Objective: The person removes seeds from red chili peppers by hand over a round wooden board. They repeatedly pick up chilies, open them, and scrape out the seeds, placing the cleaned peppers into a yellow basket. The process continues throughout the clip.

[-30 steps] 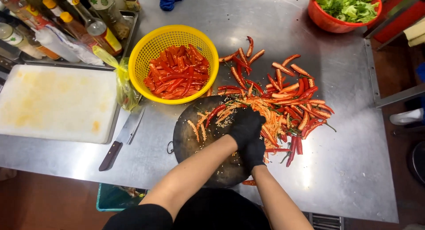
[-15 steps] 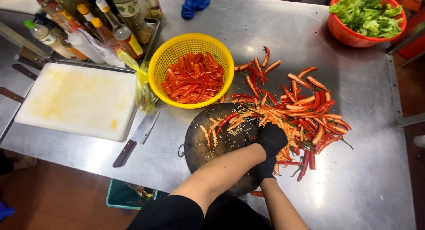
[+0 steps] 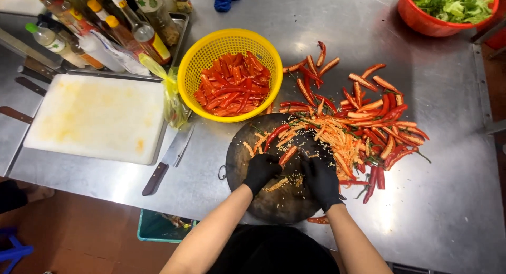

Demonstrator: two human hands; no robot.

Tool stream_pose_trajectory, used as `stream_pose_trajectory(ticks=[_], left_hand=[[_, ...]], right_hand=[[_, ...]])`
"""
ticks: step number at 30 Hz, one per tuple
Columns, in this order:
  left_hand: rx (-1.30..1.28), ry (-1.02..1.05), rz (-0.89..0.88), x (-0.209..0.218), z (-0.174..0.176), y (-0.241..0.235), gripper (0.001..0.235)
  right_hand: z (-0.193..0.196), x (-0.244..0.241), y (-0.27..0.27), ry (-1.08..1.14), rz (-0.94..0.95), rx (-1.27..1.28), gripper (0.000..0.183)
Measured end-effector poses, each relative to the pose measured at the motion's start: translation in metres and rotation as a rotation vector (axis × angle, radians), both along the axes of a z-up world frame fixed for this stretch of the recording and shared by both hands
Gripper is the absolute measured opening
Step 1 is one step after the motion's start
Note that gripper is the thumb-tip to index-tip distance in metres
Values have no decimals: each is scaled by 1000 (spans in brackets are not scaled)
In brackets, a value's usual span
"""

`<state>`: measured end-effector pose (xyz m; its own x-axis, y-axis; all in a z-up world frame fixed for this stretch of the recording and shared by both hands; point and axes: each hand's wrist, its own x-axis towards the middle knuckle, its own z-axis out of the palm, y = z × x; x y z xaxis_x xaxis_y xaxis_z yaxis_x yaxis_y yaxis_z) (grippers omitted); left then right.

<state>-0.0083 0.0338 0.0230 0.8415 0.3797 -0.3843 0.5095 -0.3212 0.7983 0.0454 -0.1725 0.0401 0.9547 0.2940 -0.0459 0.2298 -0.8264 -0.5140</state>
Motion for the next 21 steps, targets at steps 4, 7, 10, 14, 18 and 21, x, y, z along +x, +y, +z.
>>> stream_pose_trajectory(ticks=[4, 7, 10, 14, 18, 21], left_hand=[[-467, 46, 170, 1, 19, -12, 7], [-451, 118, 143, 9, 9, -14, 7], [-205, 122, -5, 17, 7, -14, 15], [95, 196, -149, 19, 31, -15, 32], [-25, 248, -132, 21, 6, -6, 23], [-32, 295, -121, 24, 8, -8, 14]], right_hand=[[19, -11, -1, -66, 124, 61, 29], [17, -19, 0, 1, 188, 29, 30], [26, -25, 6, 3, 240, -76, 26], [43, -24, 18, -342, 356, -294, 20], [56, -20, 17, -399, 334, -343, 22], [48, -8, 13, -382, 339, -341, 21]])
